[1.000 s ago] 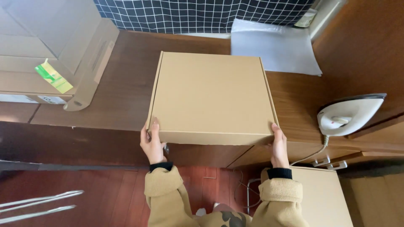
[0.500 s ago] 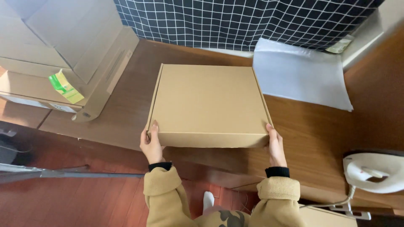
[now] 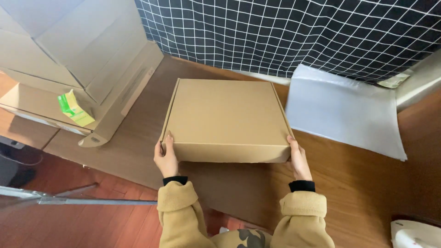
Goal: The person picks up a cardboard box, places it on a table, and opens it to remove a plastic-wrapped blue-and-white striped shirt. They remove the shirt from the plastic, unfold it on the table, smooth it out, and then hang it on a green hanger on a clothing rack.
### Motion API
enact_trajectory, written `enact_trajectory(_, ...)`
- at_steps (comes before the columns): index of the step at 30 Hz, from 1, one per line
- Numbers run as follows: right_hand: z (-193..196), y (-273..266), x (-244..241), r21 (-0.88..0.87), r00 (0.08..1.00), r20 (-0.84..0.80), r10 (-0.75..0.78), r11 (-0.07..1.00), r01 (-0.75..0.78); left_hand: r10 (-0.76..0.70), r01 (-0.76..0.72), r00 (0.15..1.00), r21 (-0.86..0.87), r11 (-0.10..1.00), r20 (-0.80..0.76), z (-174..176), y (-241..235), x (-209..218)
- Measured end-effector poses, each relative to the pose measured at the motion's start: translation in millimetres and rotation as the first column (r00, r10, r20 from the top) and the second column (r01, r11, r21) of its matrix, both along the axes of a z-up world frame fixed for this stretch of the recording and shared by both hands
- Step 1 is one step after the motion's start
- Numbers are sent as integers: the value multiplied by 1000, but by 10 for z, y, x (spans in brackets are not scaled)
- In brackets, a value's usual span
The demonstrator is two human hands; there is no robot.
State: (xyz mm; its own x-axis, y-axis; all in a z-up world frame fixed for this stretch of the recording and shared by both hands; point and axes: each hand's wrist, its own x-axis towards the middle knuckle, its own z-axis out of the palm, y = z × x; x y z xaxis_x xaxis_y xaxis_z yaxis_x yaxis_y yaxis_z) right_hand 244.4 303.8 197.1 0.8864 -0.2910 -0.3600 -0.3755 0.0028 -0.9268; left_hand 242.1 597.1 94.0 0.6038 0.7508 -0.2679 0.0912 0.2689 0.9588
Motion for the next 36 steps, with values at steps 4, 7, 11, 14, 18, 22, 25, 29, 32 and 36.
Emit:
enact_trajectory(4,305,170,94,-37,999,-11,42,998,-43,-81,90,994,133,987,-74,366,5,34)
enact_trajectory(7,465,260,142,-56,998,5,58,997,-58,-151,174,982,249,953,-110,412,108,157)
enact_trajectory(11,584,315,225,-80,998,49,50,996,-46,-238,254,967,305,918,-91,626,184,244)
enact_trajectory(14,759,424,214,-102,995,93,42,994,-32,-290,269,957,354,896,6,831,199,242)
enact_trajectory(18,889,499,223,-126,975,218,50,992,-23,-380,254,904,468,846,196,964,194,295)
enact_trajectory(22,633,317,384,-168,934,349,81,986,-23,-474,299,851,534,791,225,1186,245,263)
enact_trajectory(25,210,18,593,-137,786,597,159,986,-96,-530,363,814,505,783,237,1362,254,263)
enact_trajectory(29,225,68,660,-105,744,652,144,989,-100,-520,369,831,504,781,199,1489,285,348)
enact_trajectory(32,16,15,739,-57,758,647,75,997,-50,-498,360,852,508,783,163,1461,273,363)
enact_trajectory(36,-291,-95,971,-87,705,709,32,995,42,-479,310,857,554,772,188,1419,285,465)
